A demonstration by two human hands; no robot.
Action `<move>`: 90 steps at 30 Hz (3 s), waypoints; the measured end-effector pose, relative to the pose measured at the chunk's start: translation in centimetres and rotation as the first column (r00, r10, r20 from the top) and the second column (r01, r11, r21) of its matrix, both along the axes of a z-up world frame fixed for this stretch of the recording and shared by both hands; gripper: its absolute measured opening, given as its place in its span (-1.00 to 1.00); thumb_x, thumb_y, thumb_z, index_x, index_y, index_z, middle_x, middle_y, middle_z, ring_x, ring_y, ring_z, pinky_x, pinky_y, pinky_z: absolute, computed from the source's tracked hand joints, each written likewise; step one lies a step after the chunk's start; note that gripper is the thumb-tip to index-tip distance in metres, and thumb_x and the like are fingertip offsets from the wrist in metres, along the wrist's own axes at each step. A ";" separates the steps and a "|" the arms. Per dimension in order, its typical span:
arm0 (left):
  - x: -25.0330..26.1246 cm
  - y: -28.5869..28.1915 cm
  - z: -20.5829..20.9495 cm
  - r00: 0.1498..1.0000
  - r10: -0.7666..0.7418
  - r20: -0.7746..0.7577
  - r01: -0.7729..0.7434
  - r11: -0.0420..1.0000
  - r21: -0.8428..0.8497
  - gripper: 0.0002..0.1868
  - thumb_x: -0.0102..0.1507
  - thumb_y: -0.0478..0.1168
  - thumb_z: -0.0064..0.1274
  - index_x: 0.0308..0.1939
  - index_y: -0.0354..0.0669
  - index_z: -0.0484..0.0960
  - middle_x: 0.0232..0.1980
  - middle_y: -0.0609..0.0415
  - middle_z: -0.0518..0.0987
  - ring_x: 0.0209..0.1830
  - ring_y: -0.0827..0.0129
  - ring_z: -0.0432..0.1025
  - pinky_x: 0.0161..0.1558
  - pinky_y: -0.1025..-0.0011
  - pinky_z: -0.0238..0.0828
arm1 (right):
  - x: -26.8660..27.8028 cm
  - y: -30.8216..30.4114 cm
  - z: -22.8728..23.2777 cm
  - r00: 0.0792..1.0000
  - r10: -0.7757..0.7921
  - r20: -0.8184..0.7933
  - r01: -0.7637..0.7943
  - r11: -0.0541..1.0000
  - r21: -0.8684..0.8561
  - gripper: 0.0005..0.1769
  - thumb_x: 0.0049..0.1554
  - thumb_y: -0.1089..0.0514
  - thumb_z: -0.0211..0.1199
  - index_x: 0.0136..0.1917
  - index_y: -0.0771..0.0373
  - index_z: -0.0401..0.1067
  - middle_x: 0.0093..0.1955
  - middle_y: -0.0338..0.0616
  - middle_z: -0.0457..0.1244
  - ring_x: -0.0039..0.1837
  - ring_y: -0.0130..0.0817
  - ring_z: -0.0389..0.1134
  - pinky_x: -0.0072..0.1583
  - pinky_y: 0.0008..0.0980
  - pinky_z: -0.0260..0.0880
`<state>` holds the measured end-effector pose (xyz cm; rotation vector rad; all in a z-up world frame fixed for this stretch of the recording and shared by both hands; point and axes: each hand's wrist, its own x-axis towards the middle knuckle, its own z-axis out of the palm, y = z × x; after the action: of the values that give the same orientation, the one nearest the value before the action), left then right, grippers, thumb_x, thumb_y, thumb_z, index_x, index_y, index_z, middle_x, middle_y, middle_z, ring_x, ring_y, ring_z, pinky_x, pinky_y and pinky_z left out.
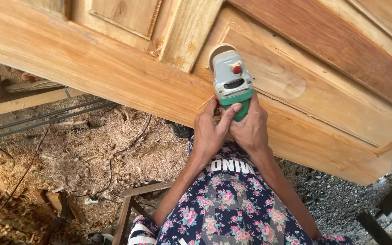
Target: The person uses a handheld electric sander to smooth the surface of a large wooden door. They move the tool across the flat panels and edges, occasionally pausing to wipe away dust with their hand.
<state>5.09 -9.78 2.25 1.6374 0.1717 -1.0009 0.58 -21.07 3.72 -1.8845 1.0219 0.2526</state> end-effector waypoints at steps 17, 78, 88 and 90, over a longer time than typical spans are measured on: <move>-3.3 -6.5 0.7 0.917 -0.397 0.028 0.396 0.917 0.034 -0.31 0.29 0.28 0.12 0.08 -0.35 0.58 -0.08 -0.44 0.69 -0.02 -0.39 0.62 -0.01 -0.23 0.58 | -9.6 -3.8 -1.6 0.970 -0.237 -0.060 0.225 0.961 -0.163 -0.31 0.12 0.03 0.65 0.29 0.40 0.34 0.03 0.20 0.36 0.07 0.09 0.47 0.04 0.12 0.50; -16.3 -16.5 0.8 0.898 -0.436 0.051 0.436 0.900 0.016 -0.37 0.34 0.23 0.17 0.02 -0.36 0.63 -0.10 -0.31 0.72 -0.03 -0.16 0.67 -0.10 -0.04 0.67 | -21.0 -13.8 0.1 0.898 -0.416 -0.142 0.416 0.909 -0.035 -0.43 0.05 0.07 0.55 0.23 0.24 0.35 0.02 0.28 0.40 0.14 0.33 0.47 0.01 0.22 0.51; -20.6 -20.2 1.0 0.870 -0.491 0.049 0.490 0.871 0.027 -0.35 0.33 0.27 0.15 0.03 -0.33 0.63 -0.08 -0.31 0.73 0.00 -0.22 0.66 -0.02 -0.11 0.61 | -25.0 -17.3 0.9 0.880 -0.446 -0.165 0.444 0.895 -0.051 -0.48 0.05 0.07 0.50 0.20 0.19 0.36 0.00 0.25 0.41 0.14 0.31 0.47 0.01 0.22 0.51; -21.4 -20.8 1.0 0.869 -0.494 0.042 0.493 0.870 0.029 -0.35 0.33 0.28 0.14 0.02 -0.32 0.63 -0.10 -0.30 0.74 0.00 -0.22 0.66 -0.01 -0.09 0.60 | -26.1 -17.8 0.6 0.880 -0.446 -0.162 0.445 0.894 -0.049 -0.50 0.05 0.08 0.48 0.19 0.19 0.35 -0.01 0.25 0.40 0.13 0.32 0.47 0.00 0.23 0.50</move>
<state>-16.27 -30.59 3.27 1.7608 -0.2914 -1.3437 -25.49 -38.89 4.36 -1.5979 1.5435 0.1354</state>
